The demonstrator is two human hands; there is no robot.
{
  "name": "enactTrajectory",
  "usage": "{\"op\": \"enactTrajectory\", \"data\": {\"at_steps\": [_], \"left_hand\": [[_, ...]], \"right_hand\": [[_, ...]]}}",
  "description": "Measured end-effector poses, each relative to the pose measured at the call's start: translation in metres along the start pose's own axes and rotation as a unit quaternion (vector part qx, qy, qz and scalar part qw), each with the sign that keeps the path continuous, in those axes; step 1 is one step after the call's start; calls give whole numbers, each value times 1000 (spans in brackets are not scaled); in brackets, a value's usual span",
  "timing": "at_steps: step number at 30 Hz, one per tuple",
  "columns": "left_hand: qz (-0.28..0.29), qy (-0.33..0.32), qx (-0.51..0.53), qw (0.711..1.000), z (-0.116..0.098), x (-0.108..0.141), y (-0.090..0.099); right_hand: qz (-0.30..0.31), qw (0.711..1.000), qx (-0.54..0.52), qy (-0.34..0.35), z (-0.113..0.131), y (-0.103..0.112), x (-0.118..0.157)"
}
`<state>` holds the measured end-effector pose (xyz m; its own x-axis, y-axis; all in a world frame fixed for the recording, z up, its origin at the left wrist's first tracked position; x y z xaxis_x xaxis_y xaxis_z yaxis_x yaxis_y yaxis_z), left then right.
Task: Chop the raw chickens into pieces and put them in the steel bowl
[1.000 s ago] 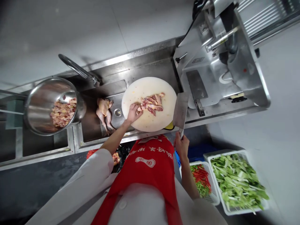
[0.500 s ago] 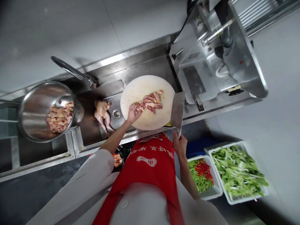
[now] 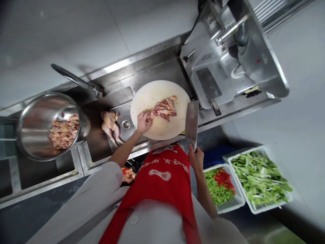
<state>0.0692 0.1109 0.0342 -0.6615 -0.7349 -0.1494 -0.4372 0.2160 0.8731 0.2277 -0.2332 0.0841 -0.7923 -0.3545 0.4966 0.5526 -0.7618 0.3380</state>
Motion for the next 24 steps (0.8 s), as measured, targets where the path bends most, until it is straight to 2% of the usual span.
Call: {"op": "enactTrajectory", "data": {"at_steps": [3,6,12,17,21,24], "left_hand": [[20,-39,-26,999,-13,-7,-3],[30,-47,-24,998,-14,-6,-5],[49,-62,-2,997,3,14,3],[56,-70,7,996,12,14,5],[33,-70,9,997,7,-1,13],[78,-84,-26,993,-3,-22,12]], "right_hand": [[7,1000,5,-16,-7,-1,4],[2,1000,14,-20,-11,-3,8],[13,999,33,-9,-4,-12,14],[26,998,54,4,3,-14,15],[61,989,130,33,8,-11,17],[109,974,192,53,11,-10,21]]}}
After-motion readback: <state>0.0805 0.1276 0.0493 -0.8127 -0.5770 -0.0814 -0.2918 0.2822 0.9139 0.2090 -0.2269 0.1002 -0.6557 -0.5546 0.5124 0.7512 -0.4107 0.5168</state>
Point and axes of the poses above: each hand's wrist, its own x-axis away from the middle knuckle, its own y-axis out of the back of the hand, z = x × y, the point moved 6 cm from there along -x, towards the middle knuckle, and after that the axes turned 12 degrees about -x, right-handed, at the moved point
